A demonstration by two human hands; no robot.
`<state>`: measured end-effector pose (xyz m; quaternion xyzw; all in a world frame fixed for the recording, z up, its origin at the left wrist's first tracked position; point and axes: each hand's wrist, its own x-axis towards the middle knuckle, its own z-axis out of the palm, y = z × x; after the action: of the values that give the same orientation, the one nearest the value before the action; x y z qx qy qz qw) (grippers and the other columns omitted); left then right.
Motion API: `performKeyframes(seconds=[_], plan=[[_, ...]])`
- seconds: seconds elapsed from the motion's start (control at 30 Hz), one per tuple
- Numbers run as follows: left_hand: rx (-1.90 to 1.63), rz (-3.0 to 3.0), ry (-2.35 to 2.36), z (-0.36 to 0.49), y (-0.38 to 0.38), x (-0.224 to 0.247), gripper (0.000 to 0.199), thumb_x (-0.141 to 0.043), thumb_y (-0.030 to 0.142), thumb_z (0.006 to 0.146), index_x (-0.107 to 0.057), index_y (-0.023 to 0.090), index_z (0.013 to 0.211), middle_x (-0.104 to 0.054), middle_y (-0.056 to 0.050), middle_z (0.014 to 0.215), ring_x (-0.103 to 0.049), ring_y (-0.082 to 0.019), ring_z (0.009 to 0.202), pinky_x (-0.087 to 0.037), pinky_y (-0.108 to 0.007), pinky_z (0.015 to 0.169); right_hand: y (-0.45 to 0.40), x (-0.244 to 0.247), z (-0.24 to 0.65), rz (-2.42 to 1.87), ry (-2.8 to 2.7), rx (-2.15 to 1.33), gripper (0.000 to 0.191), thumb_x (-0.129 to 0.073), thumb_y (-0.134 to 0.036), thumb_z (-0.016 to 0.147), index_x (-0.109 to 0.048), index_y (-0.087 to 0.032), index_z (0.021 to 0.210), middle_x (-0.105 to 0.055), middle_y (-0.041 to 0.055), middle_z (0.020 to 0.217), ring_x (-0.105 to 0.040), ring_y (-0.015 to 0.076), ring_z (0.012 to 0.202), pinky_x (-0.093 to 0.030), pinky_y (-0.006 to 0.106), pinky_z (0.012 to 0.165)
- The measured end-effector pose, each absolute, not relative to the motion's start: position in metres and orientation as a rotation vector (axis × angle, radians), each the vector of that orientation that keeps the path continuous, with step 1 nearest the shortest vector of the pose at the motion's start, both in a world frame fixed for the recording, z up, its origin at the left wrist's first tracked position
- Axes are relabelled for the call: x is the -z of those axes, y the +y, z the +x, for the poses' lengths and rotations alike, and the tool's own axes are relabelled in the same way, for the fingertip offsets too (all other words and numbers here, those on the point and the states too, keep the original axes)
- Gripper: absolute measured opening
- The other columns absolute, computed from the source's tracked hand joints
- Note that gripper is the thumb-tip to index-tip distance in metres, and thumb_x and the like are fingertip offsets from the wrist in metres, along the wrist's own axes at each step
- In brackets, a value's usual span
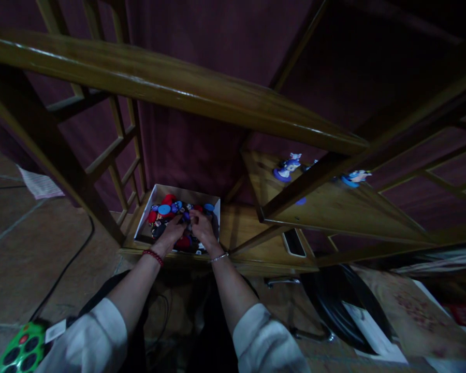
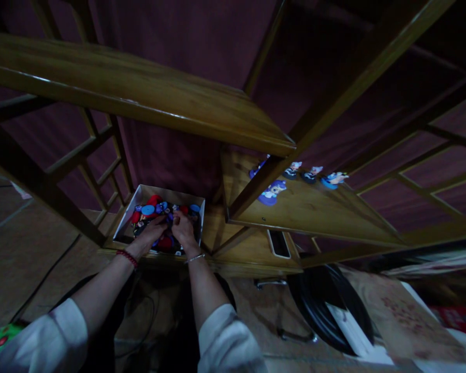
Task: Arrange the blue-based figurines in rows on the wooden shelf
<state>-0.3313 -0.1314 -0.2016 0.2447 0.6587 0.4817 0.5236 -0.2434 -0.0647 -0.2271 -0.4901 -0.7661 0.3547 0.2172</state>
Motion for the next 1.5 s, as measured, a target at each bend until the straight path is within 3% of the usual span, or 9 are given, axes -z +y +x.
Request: performKeyframes(seconds=[0.33,0.5,0.67,1.0,1.37,1.5], plan=[[-1.261,0.486,1.535,-0.332,-0.129,0.207,0.013,-0.047,0.015,0.076,-0.053,0.012,0.087,-0.053,0.003,0.063,-0.047,-0.004,0.044,-0.027,-0.016,0.038,-0.070,0.221,-0.239,-1.144,-2.212,-1.062,0.039,-0.035,-0.007,0.081,-0.050,-0.021,0.115,-0.065,0.0009,0.101,-0.060,0.0109,0.095,-0.045,0.024,0.086],[-1.295,0.428,1.580,-0.331,-0.127,0.211,0.009,-0.048,0.015,0.076,-0.051,0.012,0.083,-0.046,0.006,0.054,-0.043,-0.004,0.038,-0.024,-0.016,0.037,-0.068,0.232,-0.237,-1.041,-2.184,-1.115,0.039,-0.032,-0.007,0.083,-0.048,-0.018,0.117,-0.061,0.0051,0.110,-0.061,0.0102,0.093,-0.046,0.024,0.086],[-1.280,0.394,1.600,-0.330,-0.126,0.211,0.016,-0.046,0.012,0.073,-0.053,0.010,0.087,-0.054,0.002,0.059,-0.049,-0.005,0.041,-0.026,-0.016,0.039,-0.068,0.234,-0.232,-0.955,-2.157,-1.169,0.038,-0.031,-0.009,0.084,-0.048,-0.018,0.117,-0.061,0.0058,0.109,-0.062,0.0105,0.092,-0.047,0.025,0.085],[-1.379,0.454,1.678,-0.330,-0.117,0.213,0.012,-0.052,0.013,0.061,-0.059,0.012,0.070,-0.054,0.003,0.053,-0.044,-0.005,0.038,-0.033,-0.018,0.040,-0.058,0.237,-0.207,-1.317,-1.917,-1.040,0.027,-0.041,-0.011,0.080,-0.057,-0.019,0.100,-0.065,0.0031,0.093,-0.062,0.0123,0.084,-0.048,0.028,0.082],[-1.256,0.525,1.715,-0.335,-0.120,0.206,0.027,-0.047,0.006,0.067,-0.057,0.011,0.091,-0.052,0.004,0.055,-0.044,-0.004,0.037,-0.032,-0.016,0.039,-0.066,0.221,-0.201,-1.346,-2.073,-0.800,0.025,-0.042,-0.011,0.081,-0.061,-0.016,0.097,-0.062,0.0083,0.100,-0.058,0.0163,0.093,-0.044,0.030,0.087],[-1.235,0.514,1.708,-0.339,-0.121,0.207,0.027,-0.047,0.006,0.068,-0.056,0.010,0.093,-0.054,0.002,0.059,-0.050,-0.006,0.042,-0.032,-0.016,0.040,-0.067,0.219,-0.203,-1.334,-2.140,-0.740,0.028,-0.042,-0.008,0.080,-0.063,-0.019,0.096,-0.063,0.0055,0.097,-0.058,0.0147,0.092,-0.043,0.028,0.087]])
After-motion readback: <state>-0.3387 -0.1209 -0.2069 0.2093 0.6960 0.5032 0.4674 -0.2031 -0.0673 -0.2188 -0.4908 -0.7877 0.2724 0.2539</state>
